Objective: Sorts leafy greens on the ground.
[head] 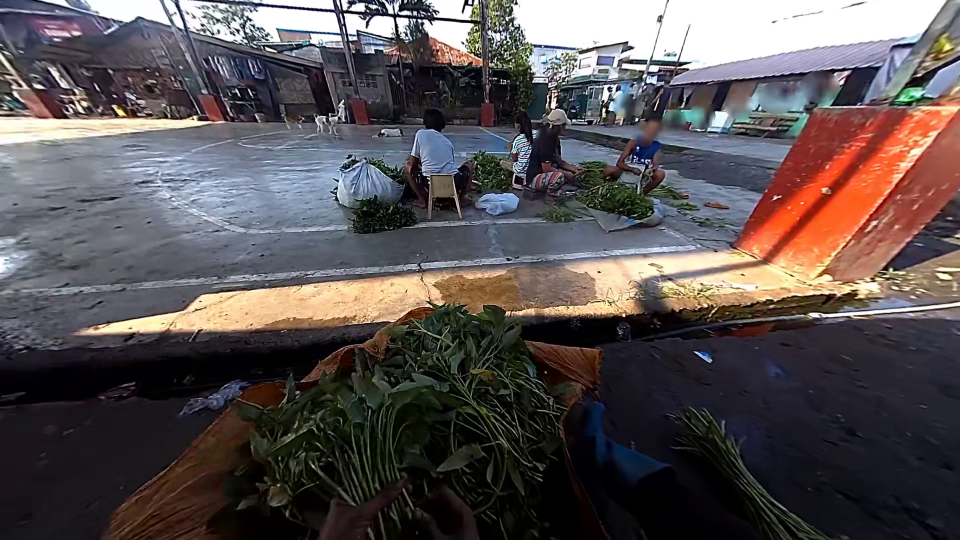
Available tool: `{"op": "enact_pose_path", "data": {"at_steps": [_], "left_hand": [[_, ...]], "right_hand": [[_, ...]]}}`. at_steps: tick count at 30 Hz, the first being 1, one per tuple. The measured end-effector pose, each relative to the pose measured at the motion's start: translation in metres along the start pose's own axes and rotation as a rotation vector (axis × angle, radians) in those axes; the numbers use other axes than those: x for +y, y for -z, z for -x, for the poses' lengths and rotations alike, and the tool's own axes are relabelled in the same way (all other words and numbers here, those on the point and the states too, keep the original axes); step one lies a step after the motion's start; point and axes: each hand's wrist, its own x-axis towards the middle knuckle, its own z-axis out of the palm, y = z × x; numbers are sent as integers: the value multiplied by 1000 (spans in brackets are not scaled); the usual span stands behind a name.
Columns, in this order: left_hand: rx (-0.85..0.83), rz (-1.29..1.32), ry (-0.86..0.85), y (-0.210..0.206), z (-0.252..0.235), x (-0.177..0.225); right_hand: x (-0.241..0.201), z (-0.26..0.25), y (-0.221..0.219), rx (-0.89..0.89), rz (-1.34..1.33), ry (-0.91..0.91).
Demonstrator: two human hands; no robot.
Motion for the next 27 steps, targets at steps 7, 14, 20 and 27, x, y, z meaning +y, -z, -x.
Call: {"op": "enact_pose_path", "data": {"at_steps": [7,14,20,27], "left_hand": [[82,84,198,-13,3,8],[428,174,134,-14,-5,13],[664,275,-88,19,-14,38],[526,369,-88,29,-12,46]], "right_hand": [[0,12,14,-100,-73,-80],[0,28,35,-110,104,-50],[16,36,90,-143,422,-154],[11,-44,145,-218,1023,-70]]}}
